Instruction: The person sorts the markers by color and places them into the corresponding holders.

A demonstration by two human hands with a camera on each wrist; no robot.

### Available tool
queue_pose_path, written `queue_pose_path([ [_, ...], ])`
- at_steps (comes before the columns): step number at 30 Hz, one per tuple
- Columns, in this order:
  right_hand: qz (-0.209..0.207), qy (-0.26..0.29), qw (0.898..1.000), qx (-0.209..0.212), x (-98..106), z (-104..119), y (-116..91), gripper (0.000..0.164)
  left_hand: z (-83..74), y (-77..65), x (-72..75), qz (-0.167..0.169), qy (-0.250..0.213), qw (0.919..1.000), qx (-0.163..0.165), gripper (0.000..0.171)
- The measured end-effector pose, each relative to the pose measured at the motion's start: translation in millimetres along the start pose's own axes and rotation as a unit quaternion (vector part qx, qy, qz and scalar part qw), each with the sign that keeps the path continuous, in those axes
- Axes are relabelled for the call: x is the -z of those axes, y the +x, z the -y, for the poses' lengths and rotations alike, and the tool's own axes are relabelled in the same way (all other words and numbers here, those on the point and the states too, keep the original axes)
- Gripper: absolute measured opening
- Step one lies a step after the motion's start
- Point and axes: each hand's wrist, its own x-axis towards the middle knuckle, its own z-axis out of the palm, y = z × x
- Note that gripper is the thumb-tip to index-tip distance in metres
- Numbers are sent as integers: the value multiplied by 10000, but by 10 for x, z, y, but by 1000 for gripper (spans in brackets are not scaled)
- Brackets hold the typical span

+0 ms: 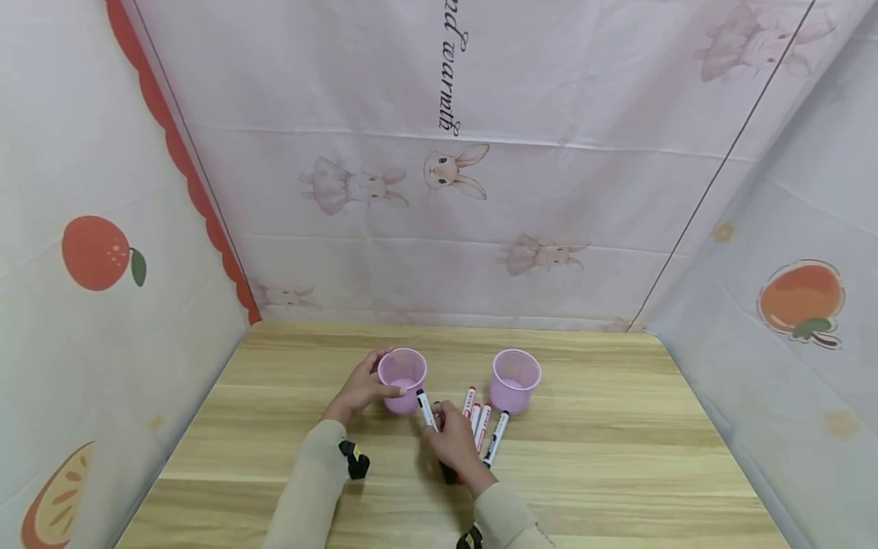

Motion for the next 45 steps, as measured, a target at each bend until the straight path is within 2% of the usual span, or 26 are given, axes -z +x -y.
queue_pose_path([
  [7,-67,197,9998,3,29,30,29,27,-82,-14,27,92,98,9999,-40,86],
  [17,-86,603,9980,-178,112,114,96,24,-81,-19,14,123,173,9996,-169,85],
  [22,-154,737,9971,-142,157,142,140,24,-90,-19,3,189,184,9995,-192,87],
  [31,-357,952,9948,-29,223,192,194,25,-402,-179,-14,348,310,9989,-62,87],
  [40,-489,1362,9894,153,297,228,298,25,-410,-199,-22,313,258,9992,-60,86],
  [45,-517,1534,9860,407,420,454,267,23,-311,-144,-25,209,215,9995,-49,87],
])
